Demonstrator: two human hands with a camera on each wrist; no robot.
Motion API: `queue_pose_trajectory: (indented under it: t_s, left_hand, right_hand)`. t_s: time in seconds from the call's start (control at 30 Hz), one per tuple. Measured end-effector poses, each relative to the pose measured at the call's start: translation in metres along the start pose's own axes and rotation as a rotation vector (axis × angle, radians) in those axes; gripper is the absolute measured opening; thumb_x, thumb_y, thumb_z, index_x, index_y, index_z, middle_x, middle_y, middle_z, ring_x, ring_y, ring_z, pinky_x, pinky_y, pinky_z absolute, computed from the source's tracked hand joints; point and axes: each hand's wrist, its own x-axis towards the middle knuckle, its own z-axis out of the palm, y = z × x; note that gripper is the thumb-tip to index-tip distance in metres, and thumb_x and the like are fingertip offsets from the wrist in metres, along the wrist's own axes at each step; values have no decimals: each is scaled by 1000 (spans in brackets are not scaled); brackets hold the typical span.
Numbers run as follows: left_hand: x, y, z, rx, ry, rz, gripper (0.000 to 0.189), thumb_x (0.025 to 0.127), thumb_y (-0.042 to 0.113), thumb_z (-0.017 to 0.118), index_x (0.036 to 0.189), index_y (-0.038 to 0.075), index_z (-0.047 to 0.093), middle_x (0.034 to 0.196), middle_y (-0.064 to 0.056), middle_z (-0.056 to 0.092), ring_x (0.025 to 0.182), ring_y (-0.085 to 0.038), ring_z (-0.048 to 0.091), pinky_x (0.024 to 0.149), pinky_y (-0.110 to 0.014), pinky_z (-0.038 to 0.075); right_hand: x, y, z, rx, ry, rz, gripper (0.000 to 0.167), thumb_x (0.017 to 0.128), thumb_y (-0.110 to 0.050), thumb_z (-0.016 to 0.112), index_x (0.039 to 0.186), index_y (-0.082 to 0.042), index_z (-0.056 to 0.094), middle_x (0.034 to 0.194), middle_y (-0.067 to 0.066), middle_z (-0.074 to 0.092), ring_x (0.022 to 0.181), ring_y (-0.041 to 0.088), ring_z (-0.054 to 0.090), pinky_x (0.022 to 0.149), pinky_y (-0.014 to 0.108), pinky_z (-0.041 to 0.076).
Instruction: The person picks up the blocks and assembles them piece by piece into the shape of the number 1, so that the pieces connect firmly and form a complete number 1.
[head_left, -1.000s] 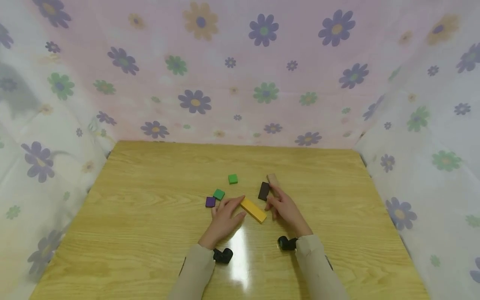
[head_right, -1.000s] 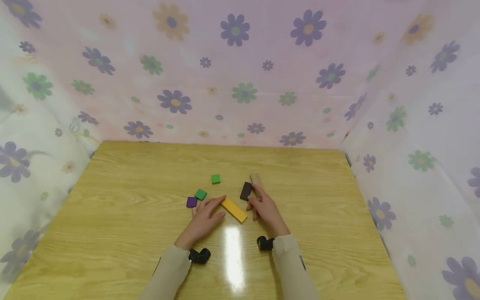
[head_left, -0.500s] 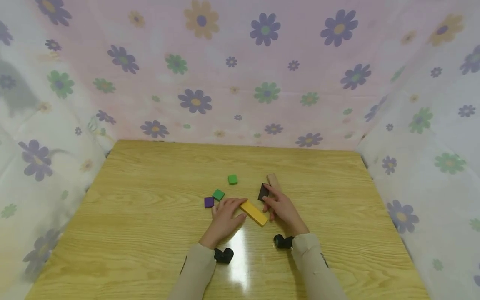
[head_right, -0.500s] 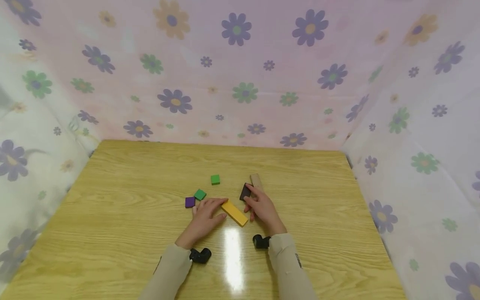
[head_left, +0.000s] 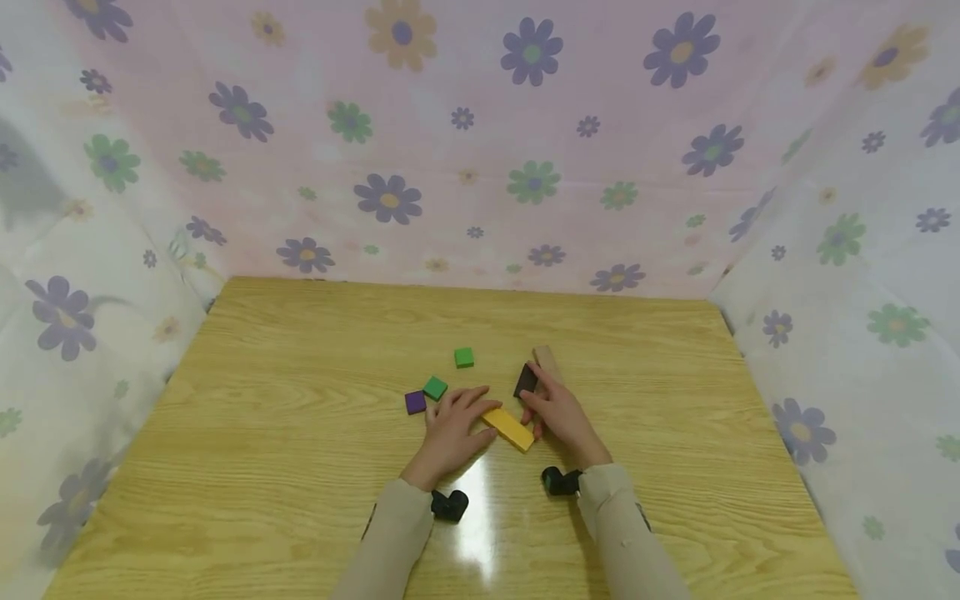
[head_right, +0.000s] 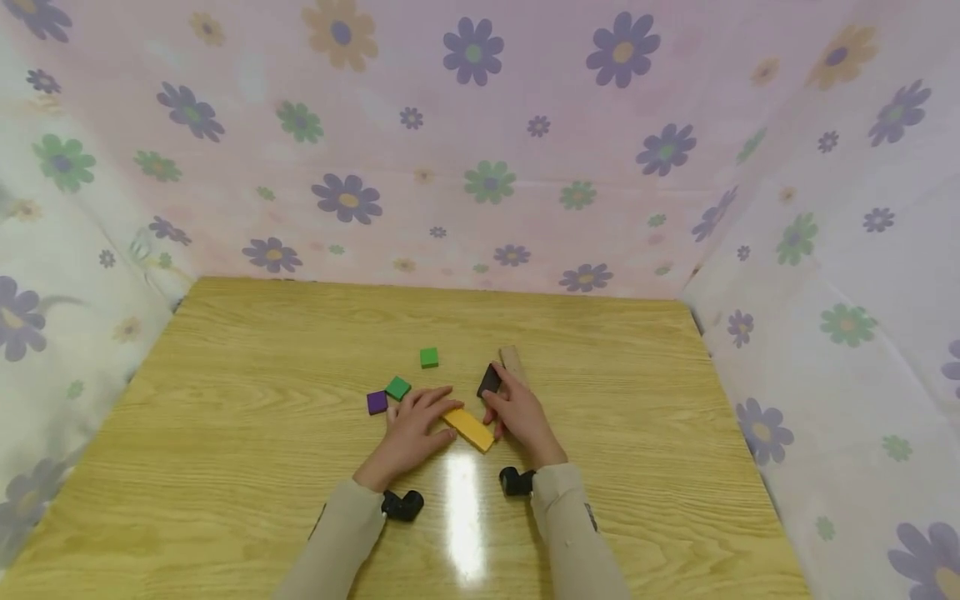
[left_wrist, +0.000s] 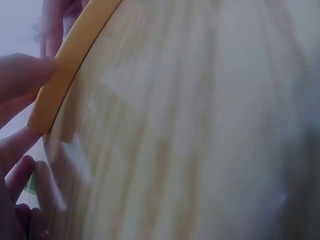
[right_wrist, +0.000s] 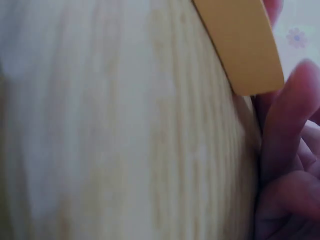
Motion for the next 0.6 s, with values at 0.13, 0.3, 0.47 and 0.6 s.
queue_pose_trajectory:
  t_s: [0.13,0.3,0.47,0.6]
  left_hand:
    - [1,-1,0,-29,-7,-7,29,80,41,62,107,30,59,139,3,33,124,-23,22,86,-50,13]
    - [0,-4,-1,-62,-43,2,27,77,42,65,101,32,59,135,7,37,121,-20,24,87,-49,11]
    - [-1,-4,-2,-40,-62,3,34,76,44,65,107,33,58,126,11,42,115,-16,29,88,-46,13]
    - [-1,-4,-1,-14,-66,4,36,76,46,65,109,34,58,119,12,45,109,-16,33,86,-45,14]
  right_hand:
    - [2,-1,2,10,36,14,62,90,-29,52,142,-26,18,64,13,60,42,25,52,46,38,46]
    - [2,-2,4,28,64,25,58,89,-28,55,139,-20,26,60,13,59,40,25,52,44,39,46]
    - [1,-5,5,33,65,34,55,87,-28,58,134,-19,33,59,13,58,39,23,52,43,38,46]
    - [2,-7,5,14,65,23,53,85,-27,61,131,-17,37,58,12,58,37,21,49,41,35,44]
